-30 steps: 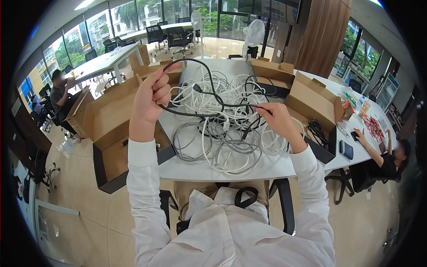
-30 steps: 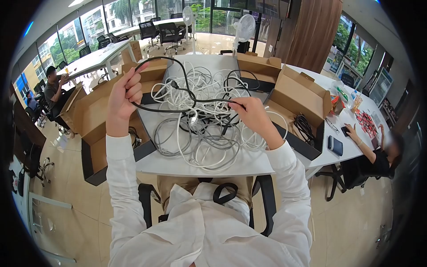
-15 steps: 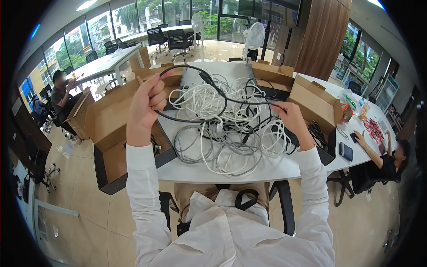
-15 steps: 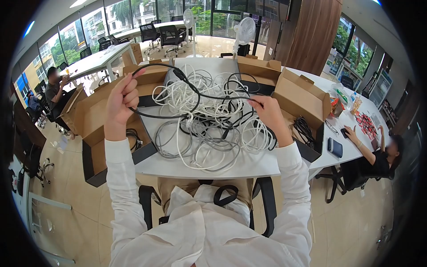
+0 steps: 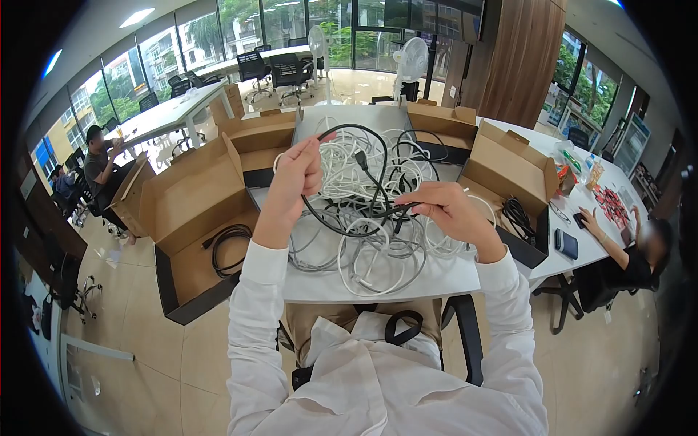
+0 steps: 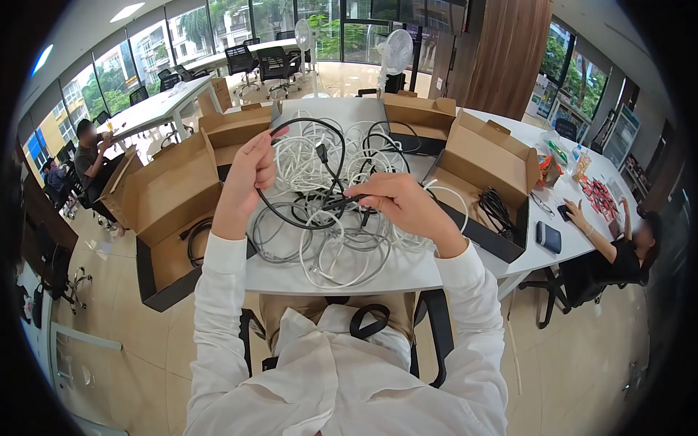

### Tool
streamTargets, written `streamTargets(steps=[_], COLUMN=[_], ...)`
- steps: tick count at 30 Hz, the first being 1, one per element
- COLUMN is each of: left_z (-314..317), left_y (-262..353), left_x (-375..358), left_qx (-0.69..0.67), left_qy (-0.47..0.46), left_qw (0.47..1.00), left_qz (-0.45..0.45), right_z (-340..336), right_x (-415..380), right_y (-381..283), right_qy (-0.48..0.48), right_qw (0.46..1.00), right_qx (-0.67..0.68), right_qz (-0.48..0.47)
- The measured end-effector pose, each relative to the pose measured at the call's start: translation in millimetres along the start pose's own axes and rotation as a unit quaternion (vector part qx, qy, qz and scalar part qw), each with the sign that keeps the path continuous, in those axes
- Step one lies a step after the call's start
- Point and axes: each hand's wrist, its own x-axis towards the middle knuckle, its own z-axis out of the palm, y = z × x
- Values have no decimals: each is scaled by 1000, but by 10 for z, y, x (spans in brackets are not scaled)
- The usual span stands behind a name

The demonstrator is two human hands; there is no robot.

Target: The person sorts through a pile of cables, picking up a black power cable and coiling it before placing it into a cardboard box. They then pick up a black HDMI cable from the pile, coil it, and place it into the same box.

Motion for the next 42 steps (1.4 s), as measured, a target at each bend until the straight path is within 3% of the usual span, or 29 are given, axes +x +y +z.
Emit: streamTargets(steps=[6, 8, 11, 15, 17, 20, 21, 24, 27, 30, 33, 36, 39, 42], left_z=[-65, -139, -292, -293, -262, -135, -80, 55, 66, 96, 134, 136, 243, 334], left_y=[-30, -5, -28, 0, -33, -98, -122, -179, -201, -201, -235, -271, -212, -112], left_x=[19, 46, 128, 116, 118, 116, 117, 119, 143, 92, 60, 55, 1, -77], left_qx=[31, -8, -60, -118, -138, -147, -147, -171, -210, -202, -233, -253, -228, -161], left_qy=[76, 97, 107, 92, 77, 70, 71, 66, 56, 39, 33, -22, -33, -27], left_qw=[995, 994, 990, 987, 986, 986, 986, 983, 976, 979, 972, 966, 971, 986], left_qz=[56, 55, 64, 59, 43, 25, 20, 17, 5, 4, -22, -51, -62, -19], right_z=[-240, -358, -432, -500, -393, -145, -60, 248, 461, 573, 621, 663, 626, 517], right_x=[-201, -329, -524, -524, -466, -423, -395, -260, -182, -149, -84, -16, 21, 20], right_y=[136, 188, 375, 233, 109, 73, 20, 8, -111, -81, 123, 233, 249, 197], right_qy=[19, -7, 41, 87, 104, 158, 152, 180, 105, 68, 125, 153, 100, 95], right_qw=[984, 968, 951, 989, 963, 946, 943, 896, 897, 942, 919, 906, 912, 924], right_qx=[175, 247, 300, 40, -153, -275, -281, -405, -420, -324, -370, -393, -392, -360], right_qz=[-42, -47, -66, 109, 197, 69, 90, -22, -90, -47, -60, -20, 68, 88])
